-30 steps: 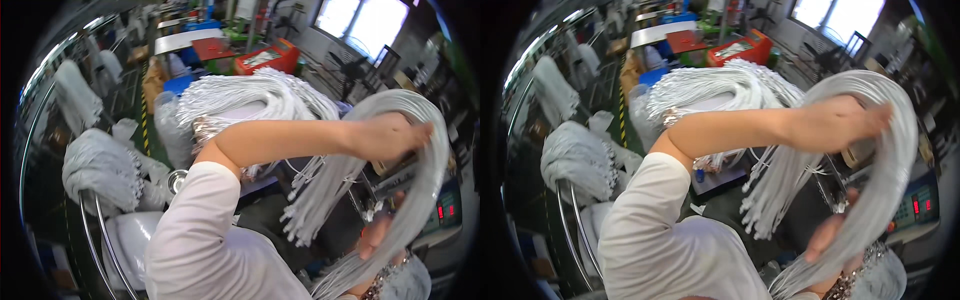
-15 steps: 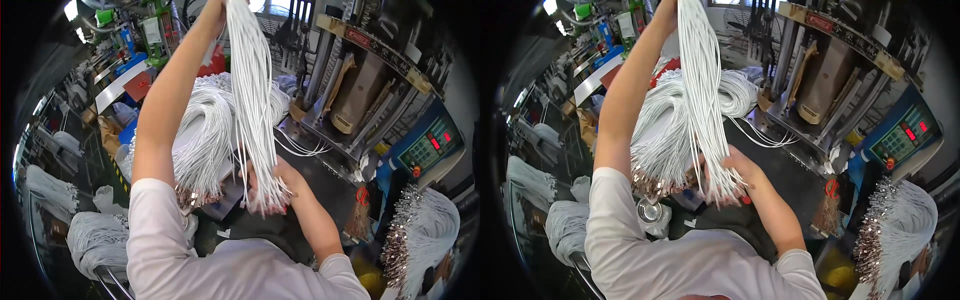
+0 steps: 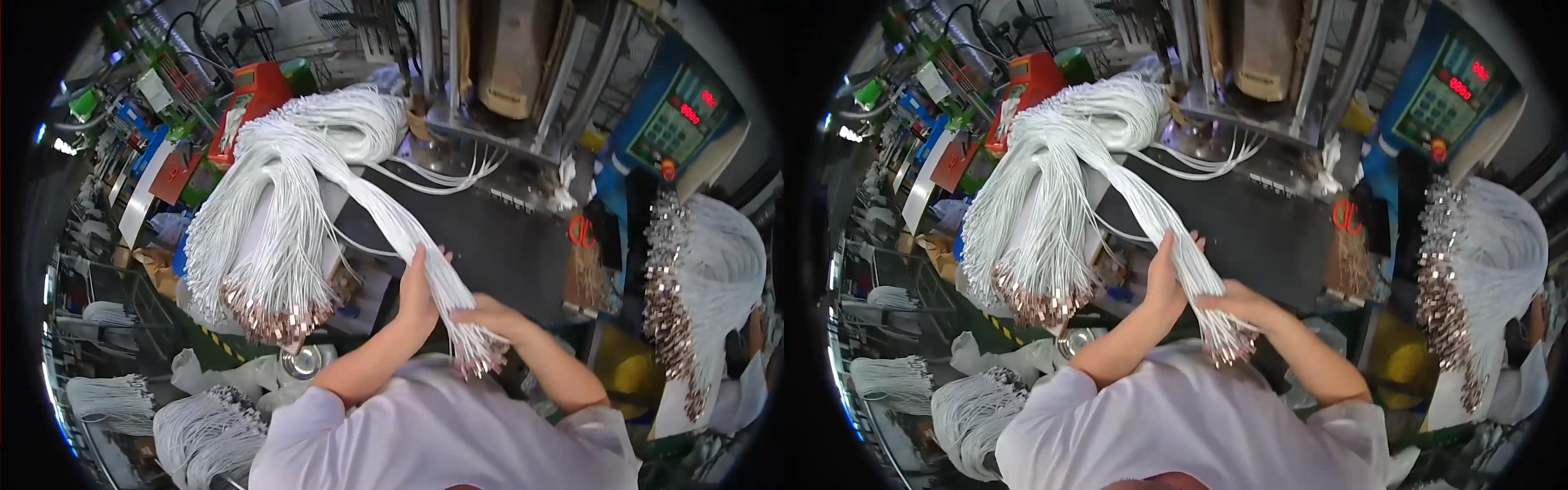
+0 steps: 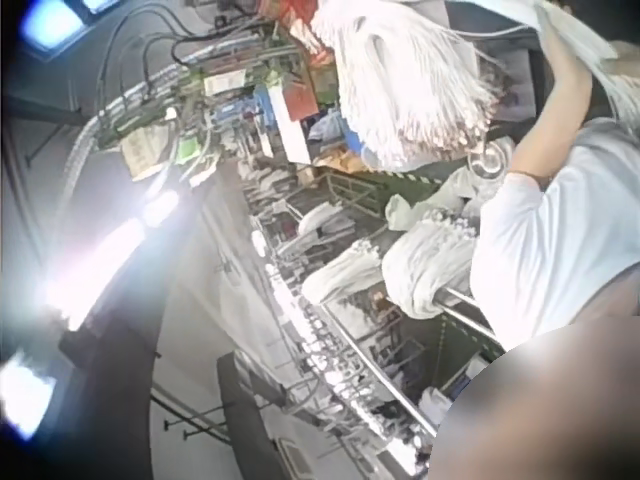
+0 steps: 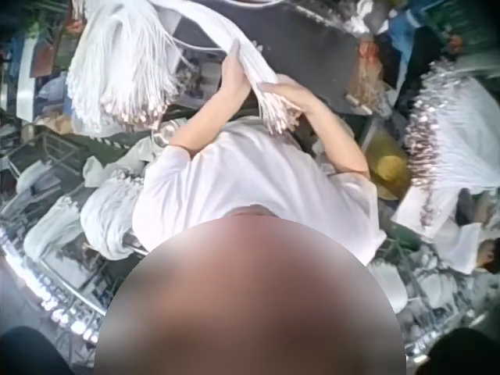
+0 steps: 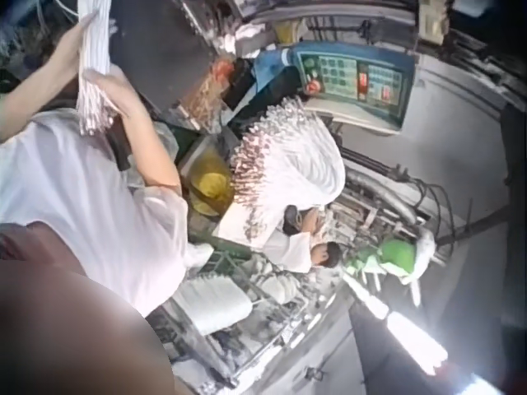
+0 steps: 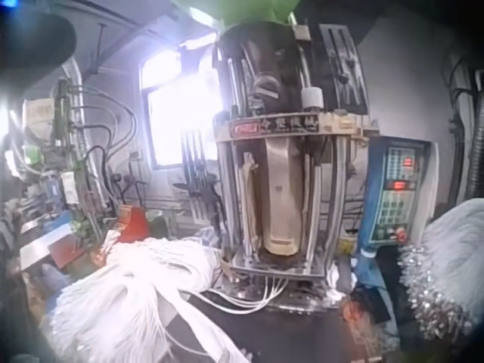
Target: The person organizes bundles of electrical wires by hand, then feeds them into a processing machine at a workstation.
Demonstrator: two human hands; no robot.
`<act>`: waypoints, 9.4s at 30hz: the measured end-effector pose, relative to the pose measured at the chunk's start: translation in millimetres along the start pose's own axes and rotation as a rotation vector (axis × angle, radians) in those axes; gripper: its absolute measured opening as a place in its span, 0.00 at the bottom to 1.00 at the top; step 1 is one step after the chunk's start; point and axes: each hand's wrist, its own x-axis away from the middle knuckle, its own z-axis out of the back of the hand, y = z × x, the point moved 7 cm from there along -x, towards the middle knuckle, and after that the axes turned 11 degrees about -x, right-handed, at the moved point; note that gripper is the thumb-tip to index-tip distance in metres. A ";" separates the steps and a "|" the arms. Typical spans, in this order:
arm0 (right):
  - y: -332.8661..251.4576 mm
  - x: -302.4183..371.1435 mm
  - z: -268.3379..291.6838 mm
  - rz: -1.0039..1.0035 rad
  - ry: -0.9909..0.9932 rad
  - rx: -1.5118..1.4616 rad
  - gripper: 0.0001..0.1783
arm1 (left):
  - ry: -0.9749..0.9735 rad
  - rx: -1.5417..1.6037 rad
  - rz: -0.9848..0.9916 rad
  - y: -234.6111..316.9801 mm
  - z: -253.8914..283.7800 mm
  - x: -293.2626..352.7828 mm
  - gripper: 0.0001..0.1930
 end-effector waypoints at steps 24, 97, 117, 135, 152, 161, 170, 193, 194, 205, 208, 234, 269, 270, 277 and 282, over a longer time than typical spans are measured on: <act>-165.3 53.1 101.5 0.340 0.655 1.447 0.50 | -0.521 -2.082 -1.221 168.9 -90.3 -32.7 0.37; -154.4 9.2 128.9 0.711 0.777 1.477 0.20 | -0.888 -1.723 -0.956 92.2 -152.1 -143.2 0.12; -147.3 34.9 77.6 0.732 0.445 1.441 0.09 | -1.056 -0.870 0.781 10.7 -128.2 -14.0 0.19; -155.5 12.8 166.0 0.771 0.900 1.768 0.25 | -0.656 -0.755 0.432 -13.7 -153.3 -177.0 0.19; -135.5 -17.5 242.0 0.536 0.833 0.345 0.23 | -0.736 -1.167 0.476 -41.1 -166.1 -154.4 0.15; -147.1 -3.1 223.2 0.665 0.889 0.349 0.23 | -0.768 -1.157 0.519 -41.8 -162.4 -155.3 0.13; -151.4 -11.6 233.4 0.553 0.707 0.265 0.21 | -0.690 -1.209 0.481 -26.0 -155.2 -157.9 0.14; -150.1 -2.0 222.3 0.545 0.641 0.354 0.31 | -0.667 -1.177 0.416 -18.3 -138.6 -173.6 0.16; -149.1 -2.4 222.3 0.540 0.636 0.358 0.31 | -0.691 -1.148 0.411 -18.3 -139.9 -174.1 0.16; -148.2 0.2 216.7 0.505 0.633 0.333 0.28 | -0.737 -1.125 0.428 -16.9 -139.4 -169.3 0.13; -145.9 -2.1 217.9 0.526 0.588 0.314 0.28 | -0.729 -1.122 0.430 -18.5 -138.7 -168.9 0.13; -148.5 -0.3 217.4 0.588 0.589 0.242 0.29 | -0.731 -1.087 0.358 -22.2 -138.3 -169.2 0.15; -146.4 -1.9 219.9 0.498 0.565 0.382 0.28 | -0.566 -1.144 0.360 -12.3 -136.6 -171.2 0.14; -148.3 -1.0 223.2 0.525 0.613 0.392 0.29 | -0.509 -1.161 0.359 -9.3 -133.9 -173.2 0.14; -145.7 -4.0 227.8 0.479 0.611 0.453 0.25 | -0.685 -1.246 0.482 -6.5 -138.5 -173.7 0.16; -147.4 -1.7 215.6 0.489 0.505 0.476 0.22 | -0.712 -1.288 0.441 -7.8 -141.6 -169.5 0.16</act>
